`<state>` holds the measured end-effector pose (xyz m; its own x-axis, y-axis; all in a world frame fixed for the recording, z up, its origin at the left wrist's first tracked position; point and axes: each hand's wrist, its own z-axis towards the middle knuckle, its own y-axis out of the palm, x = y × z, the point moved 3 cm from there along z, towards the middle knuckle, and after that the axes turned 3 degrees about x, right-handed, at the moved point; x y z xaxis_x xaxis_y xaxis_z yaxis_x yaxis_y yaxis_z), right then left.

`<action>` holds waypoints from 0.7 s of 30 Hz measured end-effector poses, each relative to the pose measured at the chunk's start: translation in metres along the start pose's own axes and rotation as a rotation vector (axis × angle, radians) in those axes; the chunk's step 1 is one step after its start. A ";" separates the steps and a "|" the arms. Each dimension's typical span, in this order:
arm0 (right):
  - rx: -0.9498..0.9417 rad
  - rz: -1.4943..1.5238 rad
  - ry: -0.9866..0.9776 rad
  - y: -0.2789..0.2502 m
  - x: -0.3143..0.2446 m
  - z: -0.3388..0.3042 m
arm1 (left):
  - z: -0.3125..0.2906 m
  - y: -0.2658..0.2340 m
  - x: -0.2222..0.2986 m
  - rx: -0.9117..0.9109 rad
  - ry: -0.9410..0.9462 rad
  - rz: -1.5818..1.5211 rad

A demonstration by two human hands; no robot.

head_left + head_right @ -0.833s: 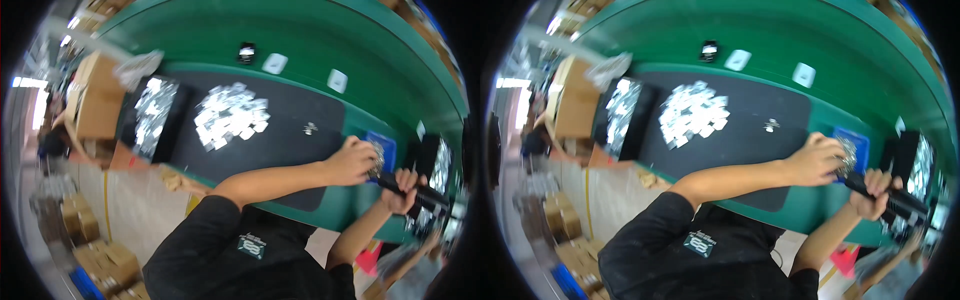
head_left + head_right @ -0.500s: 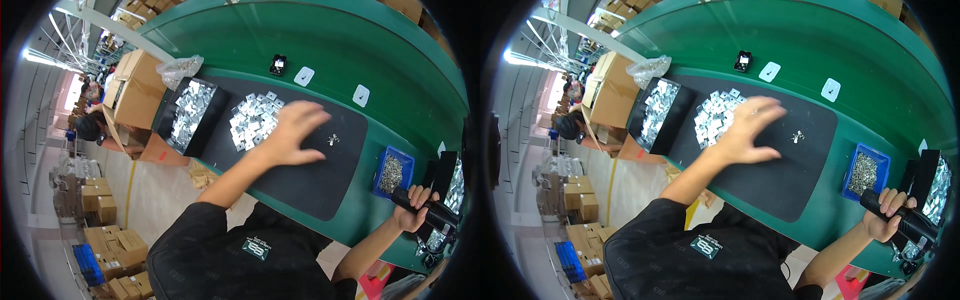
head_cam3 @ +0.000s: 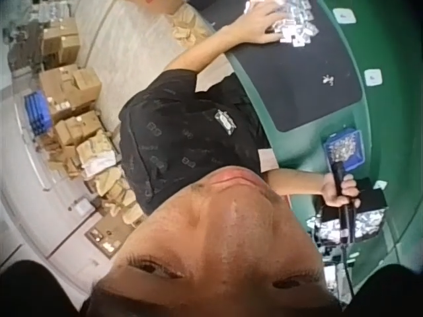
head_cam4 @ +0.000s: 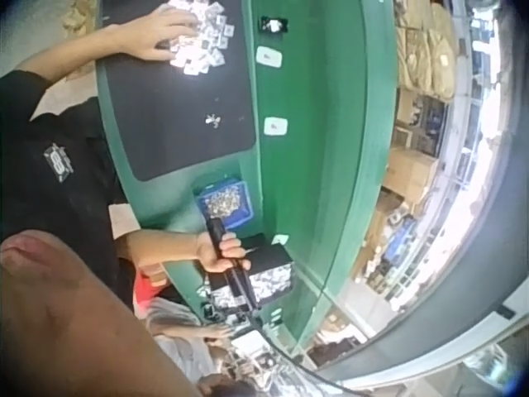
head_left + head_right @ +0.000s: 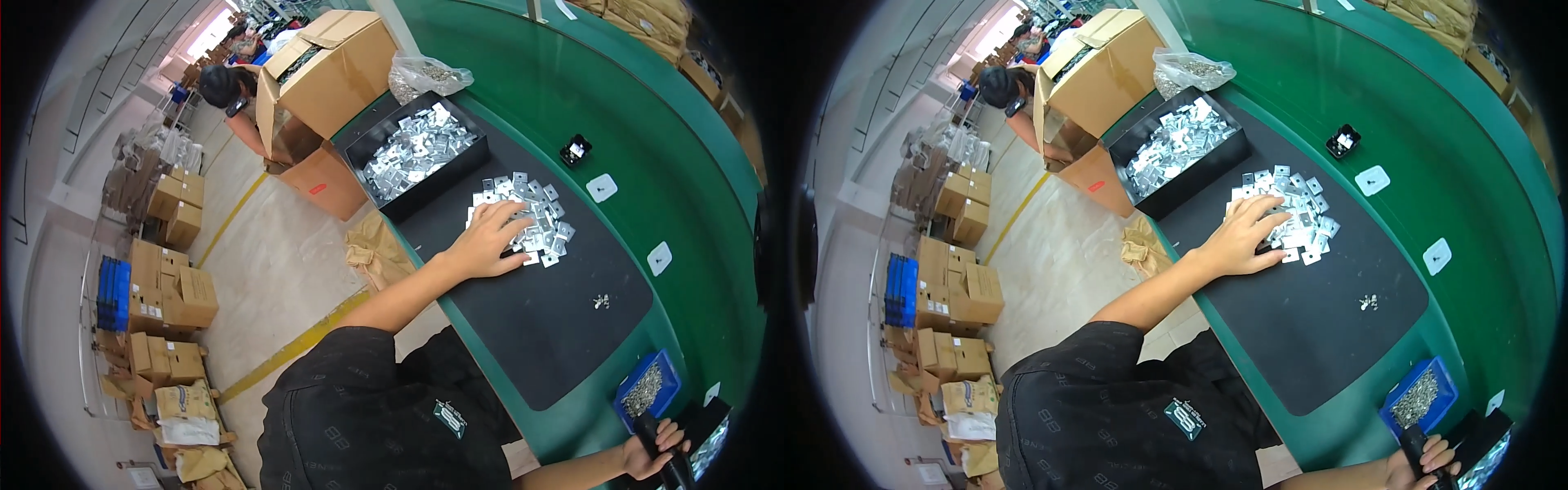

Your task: The person assembles small electronic components by securing circuit board components into an electronic housing with screws, using both a pneumatic screwdriver and a manual screwdriver.

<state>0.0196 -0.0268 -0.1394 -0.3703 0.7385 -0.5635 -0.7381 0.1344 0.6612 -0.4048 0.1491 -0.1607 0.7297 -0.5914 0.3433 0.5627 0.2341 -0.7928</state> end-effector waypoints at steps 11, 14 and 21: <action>-0.107 -0.113 -0.198 0.064 -0.041 0.024 | -0.010 -0.002 -0.003 0.117 -0.021 0.067; -0.119 -0.121 -0.258 0.103 -0.061 0.041 | -0.007 0.000 -0.005 0.176 0.001 0.095; -0.239 -0.292 -0.389 0.120 -0.100 0.049 | -0.018 0.000 0.001 0.032 0.016 0.190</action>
<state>-0.0043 -0.0519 0.0203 0.0719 0.8889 -0.4523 -0.9036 0.2501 0.3479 -0.4108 0.1341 -0.1695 0.8179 -0.5465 0.1803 0.4275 0.3673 -0.8261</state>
